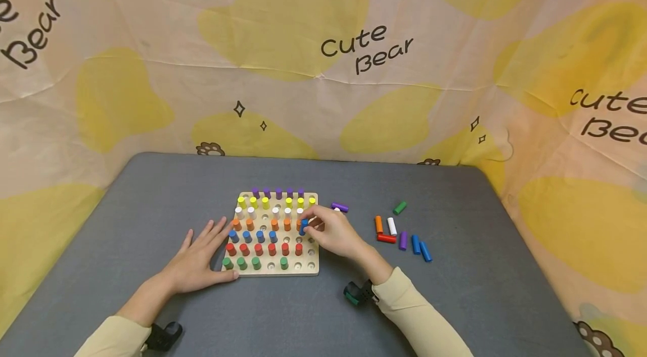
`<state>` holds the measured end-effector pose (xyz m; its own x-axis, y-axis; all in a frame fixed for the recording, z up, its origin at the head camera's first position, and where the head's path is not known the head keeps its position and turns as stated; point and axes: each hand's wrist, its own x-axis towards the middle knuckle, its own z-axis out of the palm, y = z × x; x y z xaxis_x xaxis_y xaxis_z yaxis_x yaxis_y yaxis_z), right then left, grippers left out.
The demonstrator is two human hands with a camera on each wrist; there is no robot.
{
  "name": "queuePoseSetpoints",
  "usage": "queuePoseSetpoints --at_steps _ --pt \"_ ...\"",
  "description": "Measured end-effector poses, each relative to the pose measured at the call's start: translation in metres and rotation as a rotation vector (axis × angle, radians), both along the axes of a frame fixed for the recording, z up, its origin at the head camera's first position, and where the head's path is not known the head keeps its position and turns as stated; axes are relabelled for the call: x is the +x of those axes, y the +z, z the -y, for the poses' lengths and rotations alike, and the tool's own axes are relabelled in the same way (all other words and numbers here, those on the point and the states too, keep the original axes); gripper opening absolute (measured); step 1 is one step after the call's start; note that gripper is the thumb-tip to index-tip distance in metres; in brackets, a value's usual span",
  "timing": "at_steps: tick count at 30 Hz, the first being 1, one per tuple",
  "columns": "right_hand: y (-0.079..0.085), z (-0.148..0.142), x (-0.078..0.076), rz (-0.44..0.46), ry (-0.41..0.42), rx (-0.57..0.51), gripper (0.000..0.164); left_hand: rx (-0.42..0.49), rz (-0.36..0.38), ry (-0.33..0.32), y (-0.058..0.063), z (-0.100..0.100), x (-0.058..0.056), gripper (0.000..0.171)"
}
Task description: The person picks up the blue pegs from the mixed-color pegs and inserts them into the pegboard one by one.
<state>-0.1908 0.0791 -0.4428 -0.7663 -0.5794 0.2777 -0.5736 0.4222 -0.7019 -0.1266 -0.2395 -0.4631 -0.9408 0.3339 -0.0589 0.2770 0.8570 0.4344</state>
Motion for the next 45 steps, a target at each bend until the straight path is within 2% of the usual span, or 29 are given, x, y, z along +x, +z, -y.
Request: queuePoseSetpoints --at_steps 8,18,28,37,45 --pt "-0.002 0.009 0.003 -0.043 0.001 0.03 0.018 -0.006 -0.006 0.001 -0.004 0.001 -0.001 0.105" --pt "-0.001 0.023 0.006 -0.032 -0.012 0.091 0.018 -0.014 0.002 0.0 -0.004 0.002 -0.002 0.105" --pt "0.002 0.031 0.006 -0.035 -0.004 0.207 0.013 -0.012 0.002 -0.004 -0.003 0.001 -0.003 0.105" --pt "0.0 0.035 0.005 -0.091 0.0 0.243 0.013 -0.013 0.004 -0.003 -0.003 0.001 -0.002 0.105" --pt "-0.002 0.037 0.005 -0.076 0.01 0.238 0.014 -0.014 0.007 0.002 -0.002 0.001 -0.002 0.105"
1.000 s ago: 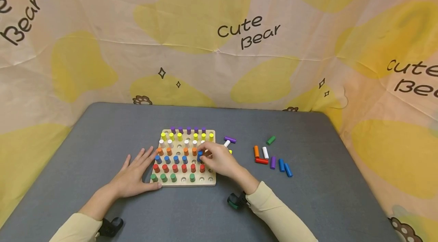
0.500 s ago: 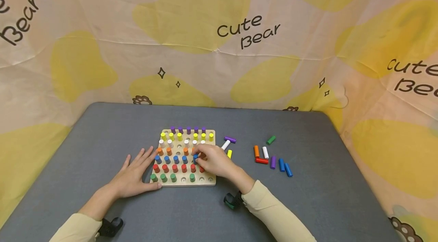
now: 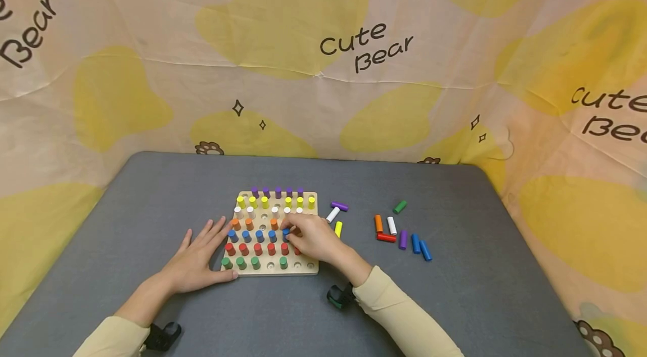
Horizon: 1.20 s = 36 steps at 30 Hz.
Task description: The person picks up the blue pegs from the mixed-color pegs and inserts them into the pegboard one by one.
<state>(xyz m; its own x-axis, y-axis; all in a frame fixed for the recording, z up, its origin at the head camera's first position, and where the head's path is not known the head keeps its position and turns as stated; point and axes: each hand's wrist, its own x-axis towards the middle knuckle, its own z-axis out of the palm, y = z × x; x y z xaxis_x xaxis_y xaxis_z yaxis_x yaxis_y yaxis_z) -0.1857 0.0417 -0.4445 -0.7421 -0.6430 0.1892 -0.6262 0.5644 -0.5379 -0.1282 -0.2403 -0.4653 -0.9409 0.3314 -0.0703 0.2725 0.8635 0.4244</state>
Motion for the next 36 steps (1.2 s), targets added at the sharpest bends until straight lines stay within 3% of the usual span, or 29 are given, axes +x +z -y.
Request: queuePoseSetpoints --at_steps 20,36 --pt "0.003 -0.001 0.003 -0.035 -0.008 0.0 0.016 -0.001 -0.006 -0.004 -0.002 0.001 0.0 0.105" --pt "0.012 -0.019 0.004 -0.076 0.008 -0.095 0.015 0.006 -0.003 -0.007 0.001 -0.001 0.0 0.105"
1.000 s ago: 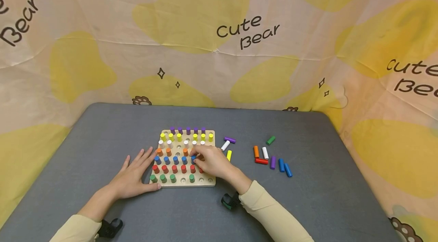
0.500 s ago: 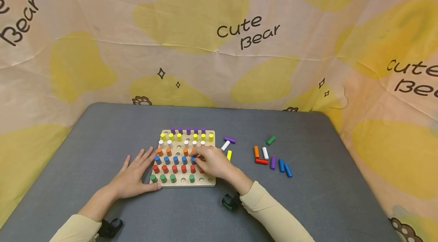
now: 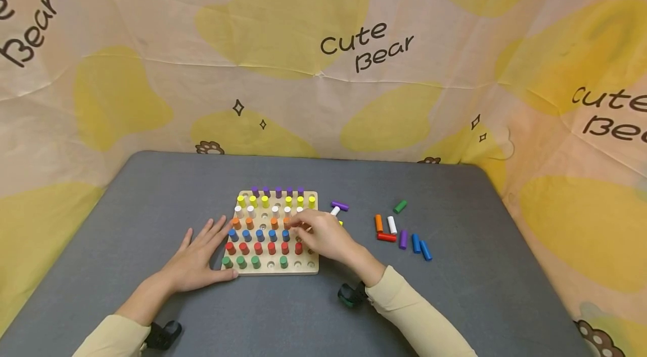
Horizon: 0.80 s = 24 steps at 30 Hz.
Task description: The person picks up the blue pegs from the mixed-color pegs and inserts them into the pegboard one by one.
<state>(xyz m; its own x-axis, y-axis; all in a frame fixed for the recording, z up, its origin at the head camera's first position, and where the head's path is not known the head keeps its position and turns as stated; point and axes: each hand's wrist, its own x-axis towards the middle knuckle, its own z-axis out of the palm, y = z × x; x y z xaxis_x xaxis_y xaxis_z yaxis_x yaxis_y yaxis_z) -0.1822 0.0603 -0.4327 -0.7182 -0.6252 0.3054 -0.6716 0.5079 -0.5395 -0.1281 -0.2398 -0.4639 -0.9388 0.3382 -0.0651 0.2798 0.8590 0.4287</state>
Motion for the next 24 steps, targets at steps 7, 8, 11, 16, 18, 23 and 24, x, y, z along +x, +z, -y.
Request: queuePoseSetpoints --at_steps 7,8,11,16,18,23,24 --pt "0.006 -0.02 0.001 0.008 0.011 -0.039 0.015 -0.009 -0.003 -0.002 -0.001 0.0 -0.001 0.105" --pt "0.007 -0.024 0.002 0.015 0.013 -0.044 0.015 -0.009 -0.004 -0.002 -0.001 0.0 -0.001 0.105" --pt "0.011 -0.035 0.002 0.03 0.004 -0.055 0.018 -0.008 -0.004 -0.002 -0.001 0.0 0.0 0.105" --pt "0.015 -0.054 0.001 0.02 0.006 -0.065 0.021 -0.008 0.002 0.002 0.0 0.0 -0.001 0.105" --pt "0.016 -0.062 0.001 0.016 0.013 -0.071 0.022 -0.008 0.005 0.004 0.0 0.0 -0.001 0.105" --pt "0.017 -0.084 0.003 0.014 0.004 -0.097 0.027 -0.007 0.006 0.006 0.0 0.0 0.0 0.105" --pt "0.017 -0.088 0.004 0.015 0.0 -0.104 0.028 -0.006 0.007 0.007 0.0 0.0 0.0 0.105"
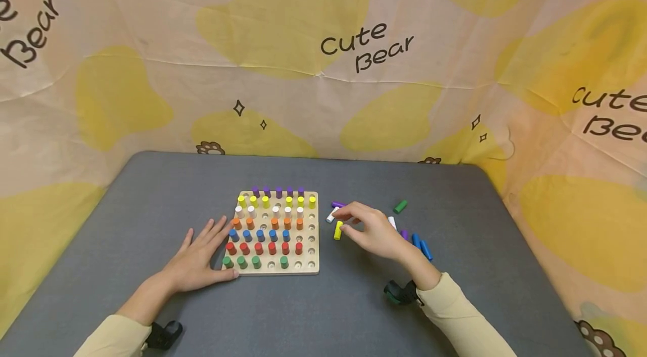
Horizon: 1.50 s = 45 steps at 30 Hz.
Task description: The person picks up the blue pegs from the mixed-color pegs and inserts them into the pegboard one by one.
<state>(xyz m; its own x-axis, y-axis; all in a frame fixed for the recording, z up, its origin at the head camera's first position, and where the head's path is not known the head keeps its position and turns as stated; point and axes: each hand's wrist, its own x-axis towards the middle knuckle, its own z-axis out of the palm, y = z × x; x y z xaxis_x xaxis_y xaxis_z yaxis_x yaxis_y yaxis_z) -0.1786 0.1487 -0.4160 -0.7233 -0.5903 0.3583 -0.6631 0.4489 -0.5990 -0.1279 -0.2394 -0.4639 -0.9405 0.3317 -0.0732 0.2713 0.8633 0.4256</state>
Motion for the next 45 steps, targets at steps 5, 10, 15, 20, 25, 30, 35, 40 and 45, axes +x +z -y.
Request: queuePoseSetpoints --at_steps 5,10,15,20,25,30,35,40,45 --pt "-0.001 -0.022 0.002 0.01 -0.048 -0.012 0.032 -0.004 0.001 0.003 0.0 0.0 0.0 0.106" --pt "0.001 -0.039 0.005 -0.009 -0.096 -0.015 0.032 -0.007 -0.001 0.002 -0.002 0.001 0.0 0.106" --pt "-0.001 -0.056 0.006 0.006 -0.153 0.014 0.033 -0.009 -0.006 -0.001 -0.003 0.001 0.0 0.105" --pt "-0.008 -0.075 0.005 0.014 -0.183 0.0 0.033 -0.006 -0.008 -0.003 -0.006 0.001 -0.001 0.105" --pt "-0.018 -0.094 0.005 0.023 -0.232 0.002 0.035 -0.002 -0.019 -0.005 -0.008 0.002 -0.001 0.105" --pt "-0.025 -0.113 0.009 0.058 -0.29 0.05 0.038 0.003 -0.023 -0.006 -0.008 0.003 -0.002 0.105" --pt "-0.031 -0.128 0.013 0.089 -0.305 0.124 0.04 0.001 -0.017 -0.003 -0.007 0.002 -0.001 0.105" --pt "-0.039 -0.139 0.015 0.112 -0.303 0.157 0.041 -0.005 -0.011 -0.002 -0.005 0.002 0.0 0.105" --pt "-0.044 -0.148 0.018 0.09 -0.322 0.187 0.043 -0.004 -0.01 -0.002 -0.004 0.001 0.0 0.105"
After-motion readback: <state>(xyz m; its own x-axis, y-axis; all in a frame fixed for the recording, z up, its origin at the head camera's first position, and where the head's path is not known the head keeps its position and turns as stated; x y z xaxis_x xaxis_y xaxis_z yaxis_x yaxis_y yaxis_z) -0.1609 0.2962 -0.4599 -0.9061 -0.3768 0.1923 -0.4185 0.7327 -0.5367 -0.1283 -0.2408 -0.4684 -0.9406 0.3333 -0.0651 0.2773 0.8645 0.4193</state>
